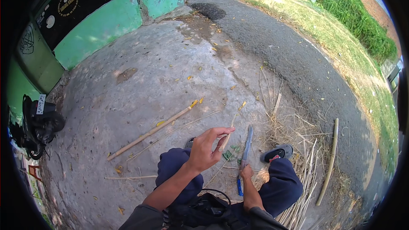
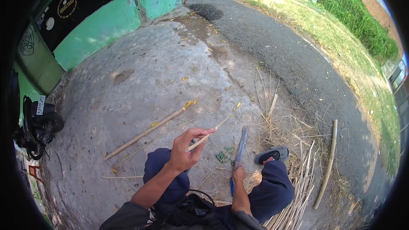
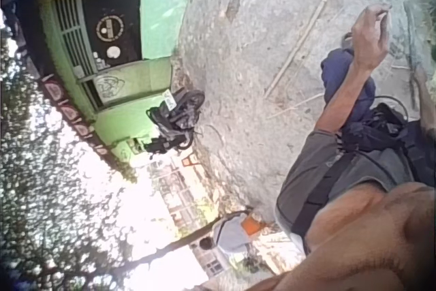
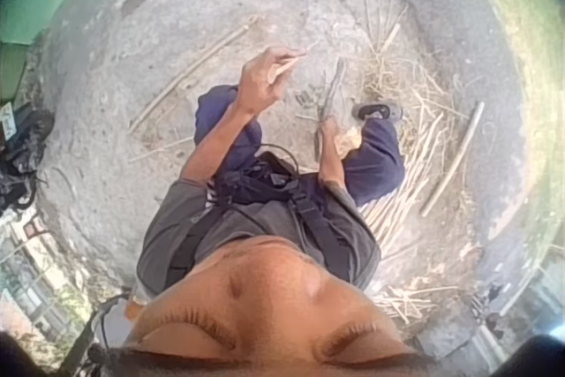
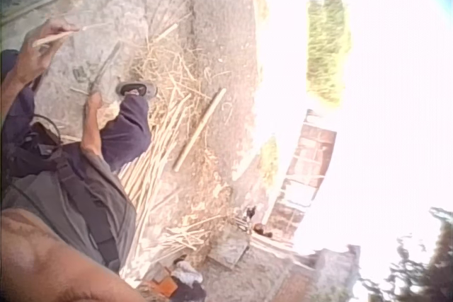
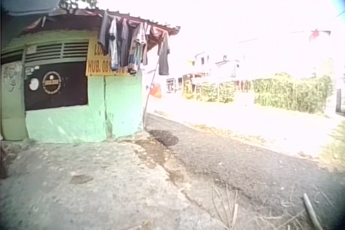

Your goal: The person uses a machete to shave down a long strip of bamboo, repeatedly running the blade along the length of the material to smooth it.

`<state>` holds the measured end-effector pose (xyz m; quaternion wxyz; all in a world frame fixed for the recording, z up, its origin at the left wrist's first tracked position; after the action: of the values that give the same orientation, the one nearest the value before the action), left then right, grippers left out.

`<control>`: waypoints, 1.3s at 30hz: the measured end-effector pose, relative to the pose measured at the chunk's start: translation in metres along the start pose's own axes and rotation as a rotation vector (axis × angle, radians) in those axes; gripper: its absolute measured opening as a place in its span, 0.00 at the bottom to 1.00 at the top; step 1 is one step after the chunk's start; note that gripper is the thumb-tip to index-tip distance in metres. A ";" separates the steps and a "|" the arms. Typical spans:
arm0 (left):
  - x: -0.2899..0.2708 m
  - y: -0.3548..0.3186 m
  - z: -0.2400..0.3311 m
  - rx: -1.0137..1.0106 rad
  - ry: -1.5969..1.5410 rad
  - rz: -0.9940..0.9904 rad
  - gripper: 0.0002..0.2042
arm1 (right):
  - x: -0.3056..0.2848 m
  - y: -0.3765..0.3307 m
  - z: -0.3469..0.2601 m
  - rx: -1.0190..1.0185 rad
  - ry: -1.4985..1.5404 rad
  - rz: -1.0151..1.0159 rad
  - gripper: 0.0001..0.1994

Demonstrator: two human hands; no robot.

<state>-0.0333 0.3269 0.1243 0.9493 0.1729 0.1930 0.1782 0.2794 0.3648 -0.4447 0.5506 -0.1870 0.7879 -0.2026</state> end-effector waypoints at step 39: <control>-0.011 -0.008 0.008 0.109 0.019 0.035 0.13 | -0.262 -0.127 -0.128 -0.215 1.592 0.232 0.26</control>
<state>-0.0375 0.3132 0.1316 0.9333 0.2258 0.2084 0.1856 0.2528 0.4070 -0.1308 -0.1785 0.0443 0.9730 -0.1396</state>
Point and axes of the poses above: each hand's wrist, its own y-axis towards the middle knuckle, its own x-axis out of the palm, z = x × y, the point moved 8 cm from there along y, towards the middle knuckle, and after that the axes turned 10 degrees about -x, right-handed, at the moved point
